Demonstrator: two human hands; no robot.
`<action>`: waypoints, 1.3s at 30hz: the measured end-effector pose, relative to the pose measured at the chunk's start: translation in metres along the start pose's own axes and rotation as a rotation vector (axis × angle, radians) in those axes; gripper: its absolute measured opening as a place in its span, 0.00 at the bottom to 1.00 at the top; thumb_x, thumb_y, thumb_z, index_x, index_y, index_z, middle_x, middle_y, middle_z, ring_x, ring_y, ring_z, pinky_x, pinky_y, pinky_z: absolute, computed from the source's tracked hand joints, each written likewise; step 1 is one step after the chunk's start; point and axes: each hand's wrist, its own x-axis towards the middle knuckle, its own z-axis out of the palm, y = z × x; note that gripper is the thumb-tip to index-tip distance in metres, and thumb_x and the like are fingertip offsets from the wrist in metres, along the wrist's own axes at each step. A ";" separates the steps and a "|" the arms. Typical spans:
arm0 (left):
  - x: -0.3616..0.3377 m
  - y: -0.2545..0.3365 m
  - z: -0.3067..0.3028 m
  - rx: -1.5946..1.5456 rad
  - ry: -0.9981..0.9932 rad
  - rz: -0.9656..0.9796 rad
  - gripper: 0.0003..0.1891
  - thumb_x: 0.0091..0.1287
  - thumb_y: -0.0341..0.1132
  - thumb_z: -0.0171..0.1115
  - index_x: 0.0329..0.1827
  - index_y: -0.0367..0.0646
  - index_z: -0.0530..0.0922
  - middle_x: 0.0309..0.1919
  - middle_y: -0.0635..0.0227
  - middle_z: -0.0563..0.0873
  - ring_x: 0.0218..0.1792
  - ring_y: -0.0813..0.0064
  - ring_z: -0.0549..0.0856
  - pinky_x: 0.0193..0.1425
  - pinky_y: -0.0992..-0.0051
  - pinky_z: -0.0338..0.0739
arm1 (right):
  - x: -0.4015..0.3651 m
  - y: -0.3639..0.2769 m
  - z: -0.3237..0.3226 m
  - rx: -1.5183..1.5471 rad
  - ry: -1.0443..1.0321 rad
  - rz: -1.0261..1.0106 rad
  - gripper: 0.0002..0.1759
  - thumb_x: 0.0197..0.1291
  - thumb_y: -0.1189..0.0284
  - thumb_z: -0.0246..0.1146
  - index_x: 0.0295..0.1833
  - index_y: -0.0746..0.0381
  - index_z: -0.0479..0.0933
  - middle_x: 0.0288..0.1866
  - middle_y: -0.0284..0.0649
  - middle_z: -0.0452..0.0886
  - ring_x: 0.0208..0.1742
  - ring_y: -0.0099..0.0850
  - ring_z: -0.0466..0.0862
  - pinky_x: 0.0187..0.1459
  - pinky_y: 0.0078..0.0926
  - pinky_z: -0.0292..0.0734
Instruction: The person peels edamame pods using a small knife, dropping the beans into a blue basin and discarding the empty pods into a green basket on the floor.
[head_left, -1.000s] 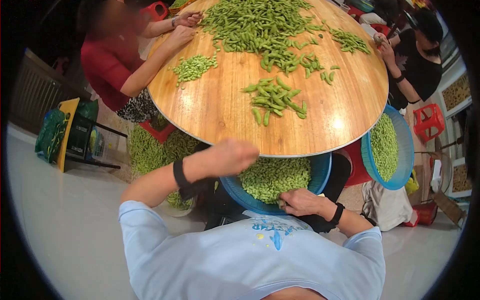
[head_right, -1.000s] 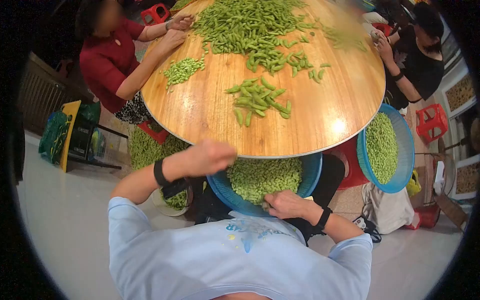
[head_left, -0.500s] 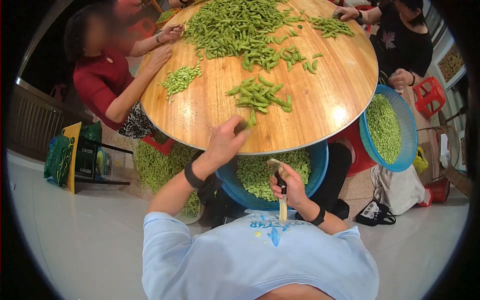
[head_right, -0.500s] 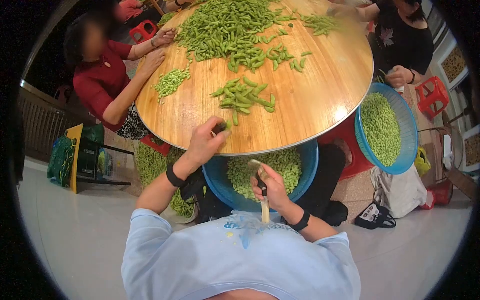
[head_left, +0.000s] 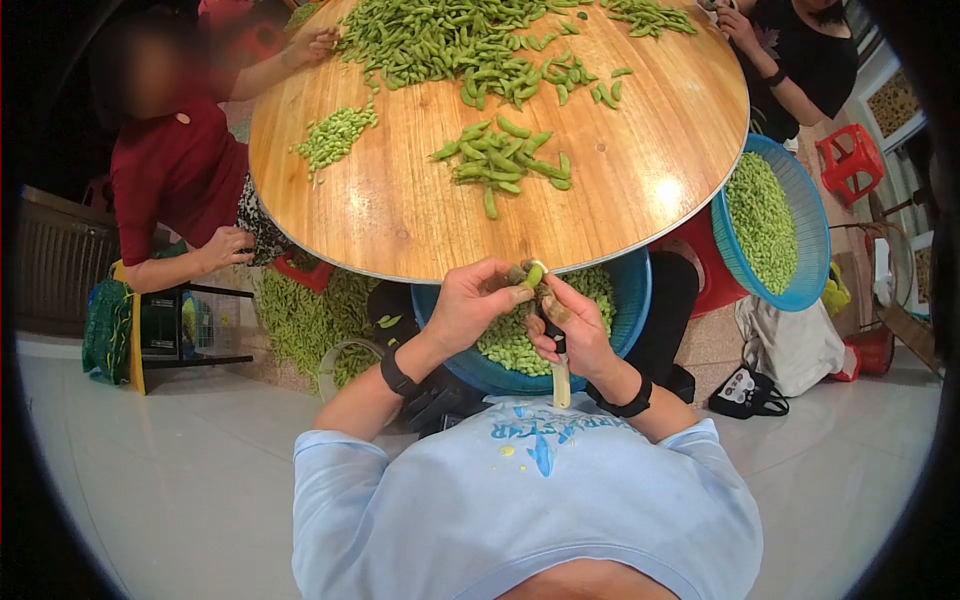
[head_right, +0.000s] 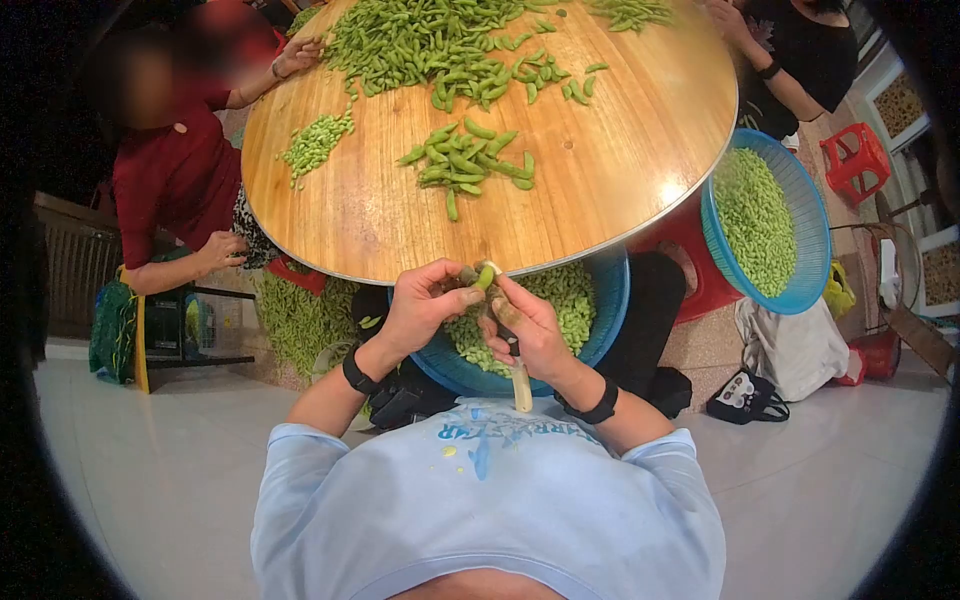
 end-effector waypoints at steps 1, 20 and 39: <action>0.000 -0.002 0.000 0.016 -0.001 0.004 0.09 0.62 0.24 0.65 0.46 0.36 0.80 0.32 0.76 0.82 0.31 0.89 0.78 0.34 0.86 0.72 | 0.000 0.000 -0.001 0.000 0.003 0.000 0.24 0.74 0.68 0.47 0.73 0.59 0.58 0.31 0.36 0.69 0.23 0.20 0.66 0.20 0.14 0.63; 0.002 -0.018 -0.012 -0.327 -0.157 -0.142 0.09 0.63 0.27 0.64 0.45 0.35 0.78 0.28 0.70 0.83 0.22 0.84 0.79 0.21 0.83 0.72 | -0.003 -0.002 -0.005 0.056 -0.036 0.053 0.21 0.73 0.71 0.49 0.69 0.61 0.64 0.27 0.35 0.69 0.20 0.18 0.65 0.17 0.12 0.61; -0.013 0.005 -0.002 0.700 0.000 0.583 0.09 0.62 0.26 0.62 0.44 0.33 0.79 0.25 0.58 0.79 0.24 0.67 0.80 0.28 0.72 0.73 | -0.001 -0.003 0.005 0.241 0.028 0.169 0.18 0.72 0.71 0.51 0.65 0.59 0.69 0.30 0.38 0.72 0.18 0.18 0.64 0.15 0.11 0.60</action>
